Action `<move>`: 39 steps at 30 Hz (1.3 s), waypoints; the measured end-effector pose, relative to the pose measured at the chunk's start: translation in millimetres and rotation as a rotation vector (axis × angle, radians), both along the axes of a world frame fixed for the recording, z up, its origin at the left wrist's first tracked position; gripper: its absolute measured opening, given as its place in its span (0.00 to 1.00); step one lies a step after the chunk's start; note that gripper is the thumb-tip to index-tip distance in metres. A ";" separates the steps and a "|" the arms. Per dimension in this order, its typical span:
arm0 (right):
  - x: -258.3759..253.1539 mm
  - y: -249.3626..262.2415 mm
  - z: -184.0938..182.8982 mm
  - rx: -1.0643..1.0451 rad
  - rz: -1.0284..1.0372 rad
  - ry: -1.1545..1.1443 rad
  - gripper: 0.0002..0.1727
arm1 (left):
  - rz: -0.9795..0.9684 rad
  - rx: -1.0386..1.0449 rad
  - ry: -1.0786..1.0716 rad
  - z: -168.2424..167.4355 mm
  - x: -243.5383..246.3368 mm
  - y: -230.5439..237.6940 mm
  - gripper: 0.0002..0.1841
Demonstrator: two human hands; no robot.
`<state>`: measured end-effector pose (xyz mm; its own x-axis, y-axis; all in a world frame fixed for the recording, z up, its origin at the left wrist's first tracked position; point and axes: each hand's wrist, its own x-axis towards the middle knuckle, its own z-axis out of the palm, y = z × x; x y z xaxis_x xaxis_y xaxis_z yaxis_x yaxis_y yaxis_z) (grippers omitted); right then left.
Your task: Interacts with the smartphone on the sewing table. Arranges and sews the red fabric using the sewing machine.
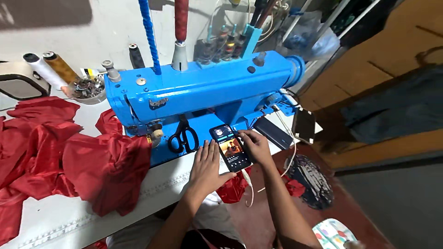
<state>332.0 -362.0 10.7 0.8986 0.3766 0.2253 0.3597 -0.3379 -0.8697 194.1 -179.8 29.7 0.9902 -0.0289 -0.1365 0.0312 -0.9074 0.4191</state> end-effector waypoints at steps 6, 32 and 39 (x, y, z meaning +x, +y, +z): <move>-0.6 1.8 -0.2 0.004 -0.029 0.000 0.16 | 0.005 -0.026 -0.024 -1.4 -0.6 -0.1 0.60; 4.9 14.4 7.1 -0.133 -0.080 0.033 0.10 | 0.028 -0.003 0.025 1.6 1.0 -2.0 0.63; 5.4 19.0 11.0 -0.121 -0.111 0.085 0.09 | 0.023 -0.027 0.026 3.5 2.4 -2.0 0.62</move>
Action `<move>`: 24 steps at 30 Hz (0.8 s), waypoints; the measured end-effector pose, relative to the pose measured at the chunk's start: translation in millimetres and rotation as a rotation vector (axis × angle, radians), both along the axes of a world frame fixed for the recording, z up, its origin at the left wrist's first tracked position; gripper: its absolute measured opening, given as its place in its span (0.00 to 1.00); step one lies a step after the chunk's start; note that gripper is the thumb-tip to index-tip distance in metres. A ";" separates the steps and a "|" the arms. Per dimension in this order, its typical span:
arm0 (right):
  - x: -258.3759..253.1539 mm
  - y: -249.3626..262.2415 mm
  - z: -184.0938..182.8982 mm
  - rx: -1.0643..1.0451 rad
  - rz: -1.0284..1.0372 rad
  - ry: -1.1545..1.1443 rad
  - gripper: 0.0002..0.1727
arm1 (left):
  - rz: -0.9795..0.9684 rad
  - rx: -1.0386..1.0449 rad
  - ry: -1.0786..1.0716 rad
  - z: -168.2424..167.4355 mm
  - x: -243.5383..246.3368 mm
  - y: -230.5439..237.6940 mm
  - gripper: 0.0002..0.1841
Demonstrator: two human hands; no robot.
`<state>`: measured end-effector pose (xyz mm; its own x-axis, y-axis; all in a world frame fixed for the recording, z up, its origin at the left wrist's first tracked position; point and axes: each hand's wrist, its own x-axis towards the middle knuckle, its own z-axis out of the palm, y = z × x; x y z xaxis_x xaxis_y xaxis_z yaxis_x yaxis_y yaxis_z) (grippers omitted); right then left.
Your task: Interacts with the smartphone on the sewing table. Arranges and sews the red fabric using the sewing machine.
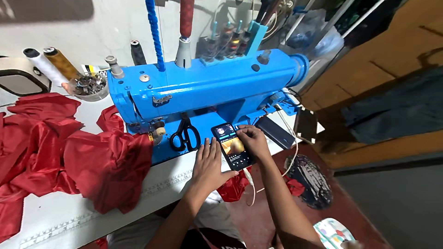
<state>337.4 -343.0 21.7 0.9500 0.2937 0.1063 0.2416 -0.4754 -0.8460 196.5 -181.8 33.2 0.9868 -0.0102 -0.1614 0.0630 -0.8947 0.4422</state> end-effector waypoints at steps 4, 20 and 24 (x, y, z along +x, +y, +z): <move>-4.2 7.3 1.4 -0.017 -0.050 0.003 0.07 | -0.006 -0.017 0.007 2.6 1.1 0.4 0.61; -5.8 -8.0 -8.7 -0.004 0.072 -0.150 0.17 | -0.016 0.005 -0.019 -1.7 1.1 1.7 0.62; -7.2 -10.8 -13.6 -0.034 0.139 -0.209 0.21 | -0.012 -0.002 -0.034 -2.7 -0.1 2.4 0.62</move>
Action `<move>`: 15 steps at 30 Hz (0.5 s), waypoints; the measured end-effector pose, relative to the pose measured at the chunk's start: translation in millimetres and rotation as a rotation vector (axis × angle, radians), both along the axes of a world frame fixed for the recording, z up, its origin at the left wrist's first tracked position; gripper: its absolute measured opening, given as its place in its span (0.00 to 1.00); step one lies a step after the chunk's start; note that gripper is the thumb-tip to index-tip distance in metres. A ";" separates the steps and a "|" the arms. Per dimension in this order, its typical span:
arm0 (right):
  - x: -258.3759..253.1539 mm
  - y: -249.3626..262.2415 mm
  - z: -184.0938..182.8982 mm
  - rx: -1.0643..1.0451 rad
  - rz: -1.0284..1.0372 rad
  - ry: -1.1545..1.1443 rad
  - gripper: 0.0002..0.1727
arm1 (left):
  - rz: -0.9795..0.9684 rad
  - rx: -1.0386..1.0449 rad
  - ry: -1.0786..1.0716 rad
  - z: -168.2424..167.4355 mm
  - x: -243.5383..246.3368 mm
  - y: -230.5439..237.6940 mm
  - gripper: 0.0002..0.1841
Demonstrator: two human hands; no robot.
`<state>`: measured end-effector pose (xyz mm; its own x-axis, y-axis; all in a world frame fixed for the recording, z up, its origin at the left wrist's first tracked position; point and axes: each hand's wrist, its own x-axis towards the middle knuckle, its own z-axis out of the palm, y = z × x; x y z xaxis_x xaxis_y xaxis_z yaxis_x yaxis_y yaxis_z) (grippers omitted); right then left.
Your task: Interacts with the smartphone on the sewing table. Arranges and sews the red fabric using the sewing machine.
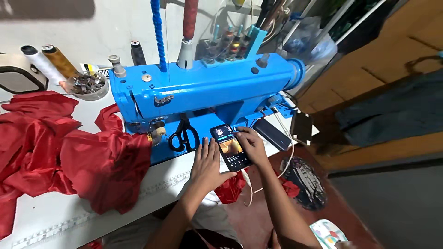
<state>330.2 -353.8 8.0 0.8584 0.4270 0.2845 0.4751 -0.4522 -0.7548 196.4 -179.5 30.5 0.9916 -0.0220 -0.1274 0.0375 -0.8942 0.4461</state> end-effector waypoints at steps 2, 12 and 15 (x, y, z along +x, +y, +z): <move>0.9 -0.4 -1.1 -0.024 0.015 -0.029 0.21 | 0.002 -0.001 0.002 -0.2 0.0 -0.4 0.62; -1.7 -5.9 -1.2 0.051 0.042 -0.052 0.19 | -0.005 0.017 0.014 1.7 -0.6 0.2 0.63; -2.5 -11.4 0.2 0.046 0.073 -0.036 0.19 | -0.007 0.018 0.016 1.8 -0.6 0.3 0.63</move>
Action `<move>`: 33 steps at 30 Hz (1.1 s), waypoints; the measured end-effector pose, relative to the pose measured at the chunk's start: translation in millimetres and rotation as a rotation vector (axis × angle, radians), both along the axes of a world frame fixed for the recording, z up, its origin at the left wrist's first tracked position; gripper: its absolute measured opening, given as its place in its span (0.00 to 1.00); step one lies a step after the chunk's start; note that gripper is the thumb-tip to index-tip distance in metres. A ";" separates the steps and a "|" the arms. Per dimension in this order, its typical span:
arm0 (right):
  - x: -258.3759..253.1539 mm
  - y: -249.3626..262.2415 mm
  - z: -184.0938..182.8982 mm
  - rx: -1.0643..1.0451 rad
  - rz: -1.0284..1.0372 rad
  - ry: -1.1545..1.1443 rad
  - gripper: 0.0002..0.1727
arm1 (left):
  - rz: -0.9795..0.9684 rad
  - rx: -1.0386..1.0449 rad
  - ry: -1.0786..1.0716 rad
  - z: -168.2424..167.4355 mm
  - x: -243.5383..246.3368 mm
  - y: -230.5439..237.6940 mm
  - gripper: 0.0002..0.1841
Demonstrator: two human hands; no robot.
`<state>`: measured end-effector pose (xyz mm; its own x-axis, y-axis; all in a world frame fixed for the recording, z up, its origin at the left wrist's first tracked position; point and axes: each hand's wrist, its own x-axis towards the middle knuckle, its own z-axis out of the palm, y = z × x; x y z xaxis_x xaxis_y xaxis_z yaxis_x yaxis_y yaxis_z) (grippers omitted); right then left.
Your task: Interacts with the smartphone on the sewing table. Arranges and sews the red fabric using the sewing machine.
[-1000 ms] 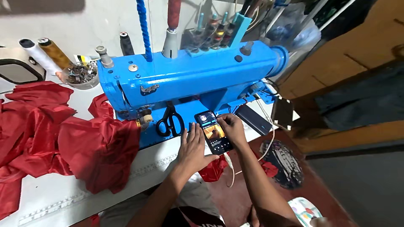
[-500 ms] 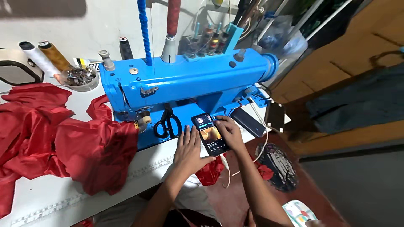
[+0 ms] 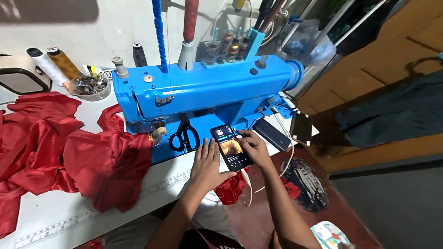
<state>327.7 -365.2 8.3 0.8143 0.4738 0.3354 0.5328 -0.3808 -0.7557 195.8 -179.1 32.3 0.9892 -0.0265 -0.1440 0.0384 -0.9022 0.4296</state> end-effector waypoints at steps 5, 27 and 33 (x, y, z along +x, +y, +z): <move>-1.0 -2.3 -1.0 0.012 0.003 -0.009 0.18 | 0.003 -0.003 -0.014 -1.7 -0.1 -0.1 0.63; -3.6 -0.5 -3.0 0.016 -0.022 -0.016 0.19 | -0.004 -0.009 -0.004 -1.9 -0.4 0.3 0.62; -4.1 0.3 -4.3 0.012 -0.032 -0.017 0.18 | -0.007 0.000 -0.011 -1.9 -1.0 0.5 0.62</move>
<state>323.5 -364.9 4.0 0.8231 0.4436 0.3546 0.5333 -0.3891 -0.7511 194.9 -178.6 30.4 0.9905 -0.0331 -0.1335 0.0277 -0.9025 0.4297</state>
